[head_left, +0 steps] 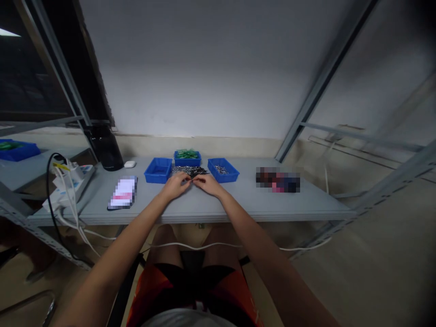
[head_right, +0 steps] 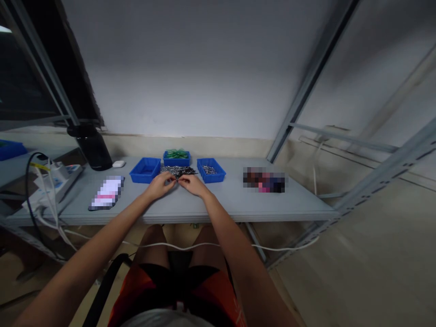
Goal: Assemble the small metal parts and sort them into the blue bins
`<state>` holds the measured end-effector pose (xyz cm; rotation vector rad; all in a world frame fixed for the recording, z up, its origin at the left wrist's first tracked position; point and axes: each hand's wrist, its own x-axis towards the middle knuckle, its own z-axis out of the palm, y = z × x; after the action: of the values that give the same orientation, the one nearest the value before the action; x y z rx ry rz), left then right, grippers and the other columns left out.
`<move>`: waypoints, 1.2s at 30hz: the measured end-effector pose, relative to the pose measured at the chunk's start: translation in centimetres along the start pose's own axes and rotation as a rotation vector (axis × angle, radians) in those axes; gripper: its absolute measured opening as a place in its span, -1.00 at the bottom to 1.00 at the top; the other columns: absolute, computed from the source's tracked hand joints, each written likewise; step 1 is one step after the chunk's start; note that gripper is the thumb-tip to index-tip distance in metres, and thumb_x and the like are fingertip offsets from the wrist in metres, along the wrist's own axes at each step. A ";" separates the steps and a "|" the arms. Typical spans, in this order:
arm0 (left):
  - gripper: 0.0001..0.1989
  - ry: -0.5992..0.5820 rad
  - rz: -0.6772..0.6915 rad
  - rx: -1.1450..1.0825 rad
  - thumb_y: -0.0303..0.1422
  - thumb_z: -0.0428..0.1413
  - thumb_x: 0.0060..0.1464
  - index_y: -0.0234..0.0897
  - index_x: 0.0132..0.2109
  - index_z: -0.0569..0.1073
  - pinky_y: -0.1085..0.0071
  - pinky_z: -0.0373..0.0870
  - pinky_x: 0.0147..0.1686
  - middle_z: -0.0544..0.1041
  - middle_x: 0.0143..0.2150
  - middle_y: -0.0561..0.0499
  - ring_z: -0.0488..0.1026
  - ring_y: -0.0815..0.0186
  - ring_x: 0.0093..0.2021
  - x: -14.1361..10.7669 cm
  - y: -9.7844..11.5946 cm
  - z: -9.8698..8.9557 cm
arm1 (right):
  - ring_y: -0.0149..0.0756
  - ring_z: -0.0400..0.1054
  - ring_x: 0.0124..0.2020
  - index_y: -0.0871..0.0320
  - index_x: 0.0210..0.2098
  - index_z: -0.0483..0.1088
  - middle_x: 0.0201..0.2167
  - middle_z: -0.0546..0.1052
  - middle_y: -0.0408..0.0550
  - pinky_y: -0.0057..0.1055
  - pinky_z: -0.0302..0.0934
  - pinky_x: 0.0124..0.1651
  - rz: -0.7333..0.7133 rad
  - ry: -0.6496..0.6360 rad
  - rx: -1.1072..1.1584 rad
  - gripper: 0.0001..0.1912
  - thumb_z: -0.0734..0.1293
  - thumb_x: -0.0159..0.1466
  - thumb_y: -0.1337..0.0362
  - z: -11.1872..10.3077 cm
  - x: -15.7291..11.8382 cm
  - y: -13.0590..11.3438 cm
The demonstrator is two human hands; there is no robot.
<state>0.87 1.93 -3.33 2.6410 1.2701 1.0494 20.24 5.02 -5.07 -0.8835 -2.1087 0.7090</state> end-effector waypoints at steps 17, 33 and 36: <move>-0.79 -0.087 -0.061 0.084 -0.28 -0.02 0.21 -0.25 -0.14 0.46 0.38 0.34 -0.21 0.53 -0.23 -0.05 0.45 0.23 -0.21 0.0 -0.1 0.3 | -0.39 0.26 -0.48 0.20 -0.35 0.46 -0.54 0.44 -0.13 -0.44 0.12 -0.37 0.055 0.006 0.056 -0.64 0.24 0.25 0.02 0.0 0.0 -0.8; -0.80 -0.019 -0.021 0.120 -0.28 0.05 0.18 -0.26 -0.17 0.50 0.35 0.37 -0.15 0.52 -0.23 -0.06 0.43 0.23 -0.16 0.0 -0.3 0.1 | -0.39 0.28 -0.49 0.18 -0.42 0.38 -0.53 0.42 -0.14 -0.42 0.19 -0.35 0.139 0.090 0.237 -0.69 0.30 0.14 0.03 -0.3 0.3 -0.5; -0.80 0.009 0.000 0.130 -0.27 0.04 0.19 -0.26 -0.16 0.50 0.34 0.38 -0.14 0.52 -0.23 -0.06 0.43 0.22 -0.15 0.0 -0.6 0.2 | -0.40 0.28 -0.49 0.19 -0.42 0.38 -0.52 0.42 -0.12 -0.42 0.20 -0.35 0.142 0.102 0.259 -0.69 0.31 0.14 0.03 -0.5 0.3 -0.6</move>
<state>0.56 2.41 -3.67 2.7319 1.3855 1.0128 20.30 4.97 -4.24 -0.9100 -1.8276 0.9650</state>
